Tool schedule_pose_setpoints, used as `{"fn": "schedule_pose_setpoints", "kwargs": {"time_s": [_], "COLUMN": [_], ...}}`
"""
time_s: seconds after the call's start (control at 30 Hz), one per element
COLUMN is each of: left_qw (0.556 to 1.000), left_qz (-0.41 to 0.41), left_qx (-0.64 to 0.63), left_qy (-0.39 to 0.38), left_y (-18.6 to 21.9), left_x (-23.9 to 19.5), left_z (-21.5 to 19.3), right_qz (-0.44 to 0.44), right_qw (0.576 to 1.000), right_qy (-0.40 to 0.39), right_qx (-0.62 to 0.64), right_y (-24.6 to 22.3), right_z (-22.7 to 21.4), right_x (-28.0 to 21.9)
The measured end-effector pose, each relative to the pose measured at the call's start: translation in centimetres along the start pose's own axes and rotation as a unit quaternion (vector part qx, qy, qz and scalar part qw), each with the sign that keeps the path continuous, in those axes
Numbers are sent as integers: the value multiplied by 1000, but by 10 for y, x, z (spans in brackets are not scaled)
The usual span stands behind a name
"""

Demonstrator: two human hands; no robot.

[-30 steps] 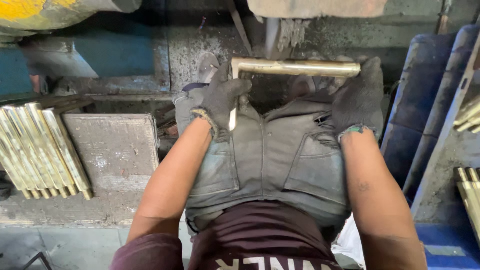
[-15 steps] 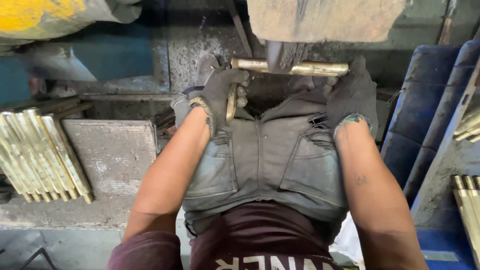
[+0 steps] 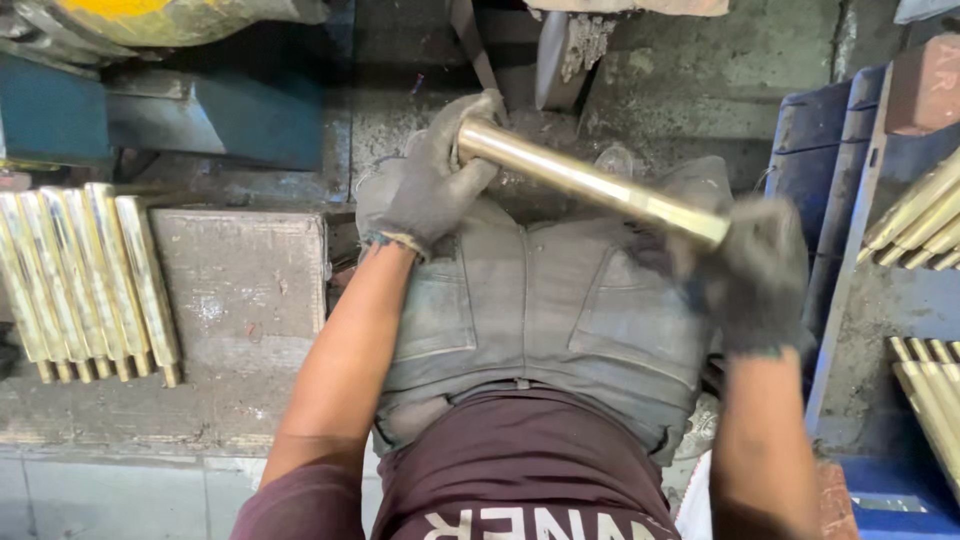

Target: The person picks up metal parts and holds them against a rotating grinding or polishing wheel to smooth the surfaces and edges.

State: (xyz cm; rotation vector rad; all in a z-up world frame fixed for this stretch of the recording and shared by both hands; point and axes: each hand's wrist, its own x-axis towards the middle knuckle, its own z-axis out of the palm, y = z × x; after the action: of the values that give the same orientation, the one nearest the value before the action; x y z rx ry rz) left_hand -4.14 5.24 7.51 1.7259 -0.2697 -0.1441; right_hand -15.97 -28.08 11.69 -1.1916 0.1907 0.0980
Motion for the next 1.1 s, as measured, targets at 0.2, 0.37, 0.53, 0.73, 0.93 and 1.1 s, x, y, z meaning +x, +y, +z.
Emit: {"fn": "schedule_pose_setpoints", "kwargs": {"time_s": [0.2, 0.37, 0.53, 0.73, 0.93, 1.1], "left_qw": [996, 965, 943, 927, 924, 926], "left_qz": [20, -61, -131, -186, -195, -215], "left_qx": [82, 254, 299, 306, 304, 283], "left_qy": [-9, -10, -70, -112, -128, -127], "left_y": [-22, -67, -100, -106, -107, -105], "left_x": [16, 49, 78, 94, 107, 116], "left_z": [31, 57, 63, 64, 57, 55], "right_qz": [304, 373, 362, 379, 394, 407], "right_qw": [923, 908, 904, 908, 899, 877], "right_qy": [-197, -157, -113, -41, -3, -26], "right_qx": [-128, 110, 197, 175, 192, 253], "right_y": [13, 36, 34, 25, 24, 21], "right_z": [39, 71, 88, 92, 93, 95], "right_x": [-68, -68, -42, -16, 10, 25]}}
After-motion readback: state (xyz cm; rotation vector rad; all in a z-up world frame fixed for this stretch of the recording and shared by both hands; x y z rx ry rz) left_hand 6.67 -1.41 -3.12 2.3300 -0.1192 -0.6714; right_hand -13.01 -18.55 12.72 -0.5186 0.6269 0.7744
